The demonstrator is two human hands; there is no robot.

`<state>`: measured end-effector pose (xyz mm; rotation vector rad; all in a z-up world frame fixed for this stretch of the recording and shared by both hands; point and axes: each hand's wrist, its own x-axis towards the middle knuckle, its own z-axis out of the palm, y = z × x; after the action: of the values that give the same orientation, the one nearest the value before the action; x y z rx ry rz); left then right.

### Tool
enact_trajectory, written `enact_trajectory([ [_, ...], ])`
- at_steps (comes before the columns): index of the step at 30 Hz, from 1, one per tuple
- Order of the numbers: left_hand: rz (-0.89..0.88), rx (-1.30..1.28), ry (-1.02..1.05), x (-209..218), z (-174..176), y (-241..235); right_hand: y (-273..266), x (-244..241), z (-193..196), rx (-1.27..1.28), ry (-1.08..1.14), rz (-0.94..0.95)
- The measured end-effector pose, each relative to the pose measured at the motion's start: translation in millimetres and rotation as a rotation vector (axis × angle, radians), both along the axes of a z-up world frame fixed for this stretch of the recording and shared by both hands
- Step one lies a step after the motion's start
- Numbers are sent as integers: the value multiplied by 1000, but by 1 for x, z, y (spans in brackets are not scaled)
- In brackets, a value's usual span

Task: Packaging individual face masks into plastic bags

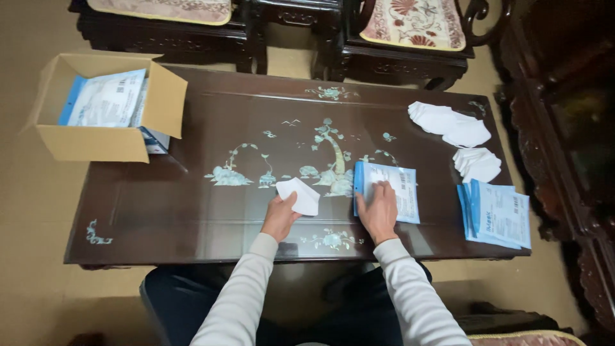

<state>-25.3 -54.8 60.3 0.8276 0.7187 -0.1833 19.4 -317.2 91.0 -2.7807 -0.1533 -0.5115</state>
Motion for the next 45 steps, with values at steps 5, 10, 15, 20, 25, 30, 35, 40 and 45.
enact_trajectory([
  [5,-13,-14,-29,-4,18,1,0,-2,-7,-61,-53,-28],
  [10,-126,93,-22,-9,36,-4,3,-12,-2,211,114,5],
  [15,-179,134,-64,-2,24,-22,43,-29,1,260,140,97],
  [20,-228,322,-48,5,24,-22,73,-38,-3,246,123,164],
  [25,-275,434,49,11,-16,-17,100,-48,-5,208,54,246],
  [30,-191,219,35,0,29,-1,110,-53,16,219,-3,311],
  [35,-262,128,-39,-20,132,12,67,-13,-2,219,-18,391],
  [40,-341,194,-23,-20,147,-10,58,-14,-9,88,63,456],
  [45,-317,330,-43,3,76,-33,58,-14,-5,59,48,455],
])
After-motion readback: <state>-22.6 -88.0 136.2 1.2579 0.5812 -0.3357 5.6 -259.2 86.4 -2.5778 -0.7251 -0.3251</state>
